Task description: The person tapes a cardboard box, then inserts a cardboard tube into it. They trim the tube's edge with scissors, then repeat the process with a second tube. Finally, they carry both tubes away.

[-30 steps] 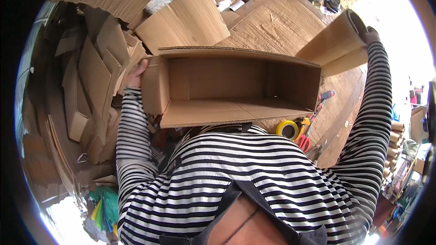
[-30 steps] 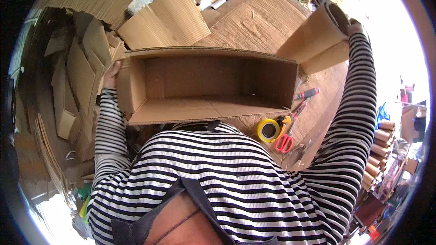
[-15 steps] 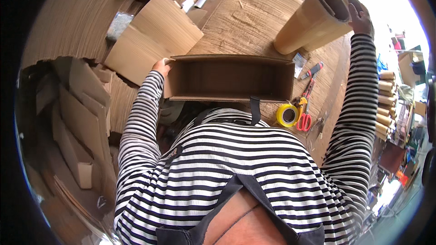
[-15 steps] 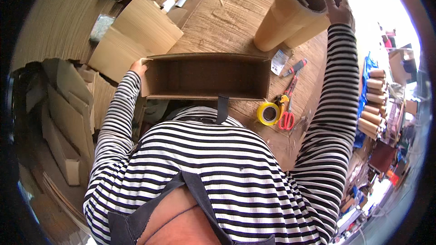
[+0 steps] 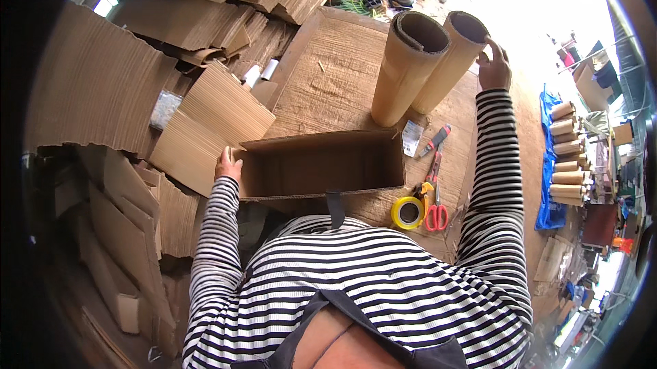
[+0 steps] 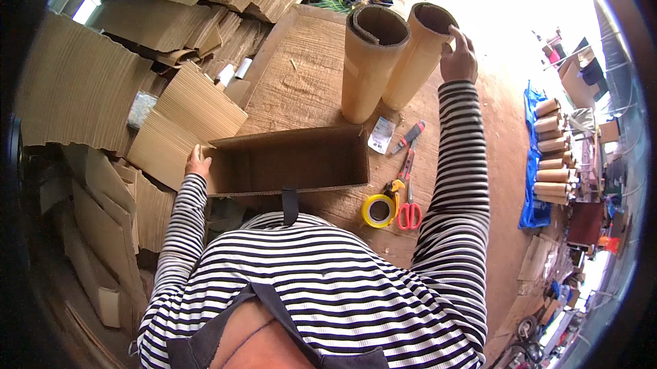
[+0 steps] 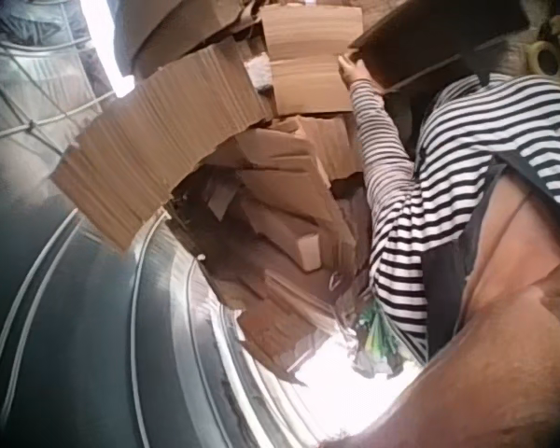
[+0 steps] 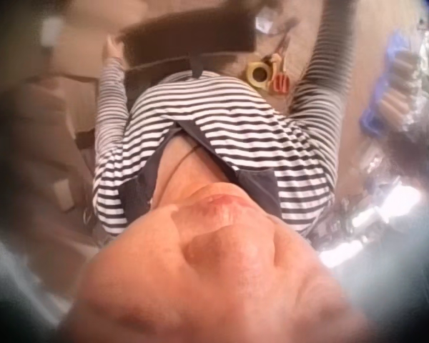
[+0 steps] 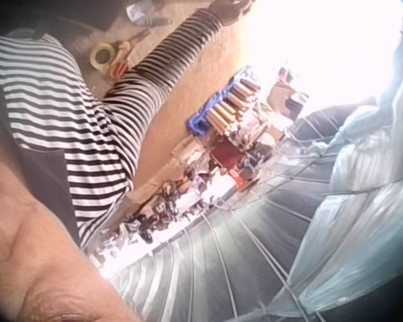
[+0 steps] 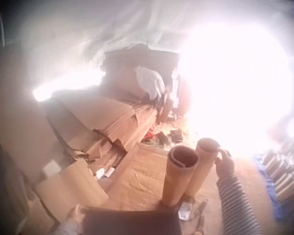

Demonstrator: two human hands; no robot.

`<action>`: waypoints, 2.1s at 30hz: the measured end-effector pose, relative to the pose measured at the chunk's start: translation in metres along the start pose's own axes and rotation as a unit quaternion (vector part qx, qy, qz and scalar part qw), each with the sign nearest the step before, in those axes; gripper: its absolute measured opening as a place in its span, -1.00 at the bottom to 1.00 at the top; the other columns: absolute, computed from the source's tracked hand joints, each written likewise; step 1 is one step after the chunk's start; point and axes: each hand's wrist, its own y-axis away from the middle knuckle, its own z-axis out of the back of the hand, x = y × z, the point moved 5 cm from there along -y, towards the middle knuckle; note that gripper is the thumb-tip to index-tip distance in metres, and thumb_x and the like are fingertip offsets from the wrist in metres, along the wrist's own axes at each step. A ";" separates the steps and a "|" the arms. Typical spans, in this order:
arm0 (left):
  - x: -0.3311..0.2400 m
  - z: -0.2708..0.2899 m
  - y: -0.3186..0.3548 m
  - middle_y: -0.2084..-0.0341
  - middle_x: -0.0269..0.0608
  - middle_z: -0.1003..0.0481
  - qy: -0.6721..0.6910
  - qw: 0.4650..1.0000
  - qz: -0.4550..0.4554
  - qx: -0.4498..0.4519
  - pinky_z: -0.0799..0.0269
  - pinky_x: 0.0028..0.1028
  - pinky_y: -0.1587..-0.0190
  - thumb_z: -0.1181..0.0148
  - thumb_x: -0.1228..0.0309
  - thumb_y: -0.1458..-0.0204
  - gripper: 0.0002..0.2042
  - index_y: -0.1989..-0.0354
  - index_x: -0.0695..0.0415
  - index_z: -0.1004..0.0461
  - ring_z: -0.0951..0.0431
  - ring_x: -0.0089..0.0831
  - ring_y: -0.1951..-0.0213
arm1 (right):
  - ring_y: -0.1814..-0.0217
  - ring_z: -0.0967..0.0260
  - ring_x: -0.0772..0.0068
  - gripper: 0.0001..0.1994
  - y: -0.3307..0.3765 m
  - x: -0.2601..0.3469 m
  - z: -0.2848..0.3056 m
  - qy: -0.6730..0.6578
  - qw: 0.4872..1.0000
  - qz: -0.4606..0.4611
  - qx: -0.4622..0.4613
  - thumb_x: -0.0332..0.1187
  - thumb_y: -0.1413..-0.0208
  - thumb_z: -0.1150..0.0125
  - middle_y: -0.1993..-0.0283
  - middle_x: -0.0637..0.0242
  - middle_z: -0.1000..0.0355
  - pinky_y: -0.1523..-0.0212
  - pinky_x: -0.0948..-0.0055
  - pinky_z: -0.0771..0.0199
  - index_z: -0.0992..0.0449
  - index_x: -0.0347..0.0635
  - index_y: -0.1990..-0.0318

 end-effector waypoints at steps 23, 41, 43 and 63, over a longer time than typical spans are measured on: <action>-0.265 0.000 0.128 0.02 -0.05 -0.43 0.404 0.814 -0.234 0.346 -0.41 -0.40 -0.08 -0.10 0.26 -0.19 -0.48 -0.26 0.20 -0.15 -0.51 -0.32 0.01 | 0.32 -0.47 0.50 -0.79 0.005 0.052 0.224 -0.103 0.958 0.248 0.101 -0.29 -0.12 -0.21 0.30 0.29 -0.54 0.25 0.56 -0.45 -0.57 -0.20 0.17; -0.322 -0.097 0.183 -0.10 -0.04 -0.36 0.530 0.682 -0.019 0.503 -0.25 -0.21 -0.20 0.12 -0.15 -0.13 -0.30 -0.26 0.16 -0.15 -0.38 -0.22 -0.11 | 0.03 -0.39 0.42 -0.60 0.248 0.007 -0.017 -0.551 0.696 -0.136 0.439 -0.21 -0.22 -0.07 0.00 0.28 -0.41 0.09 0.41 -0.43 -0.33 -0.21 -0.14; -0.321 -0.103 0.192 -0.10 -0.05 -0.35 0.511 0.696 -0.042 0.502 -0.26 -0.21 -0.20 0.12 -0.14 -0.13 -0.32 -0.26 0.16 -0.16 -0.38 -0.23 -0.11 | 0.10 -0.42 0.32 -0.44 0.354 -0.032 -0.059 -0.655 0.420 -0.373 0.506 0.08 -0.25 0.07 -0.04 0.26 -0.40 0.10 0.31 -0.42 -0.28 -0.16 -0.21; -0.292 -0.072 0.161 -0.12 -0.10 -0.35 0.512 0.731 -0.135 0.430 -0.31 -0.22 -0.17 0.09 0.02 -0.18 -0.44 -0.23 0.17 -0.21 -0.37 -0.26 -0.12 | -0.22 -0.27 0.16 -0.38 0.373 0.024 0.010 -0.649 0.443 -0.458 0.416 0.11 -0.26 0.24 -0.19 0.14 -0.33 -0.22 0.14 -0.26 -0.21 -0.23 -0.25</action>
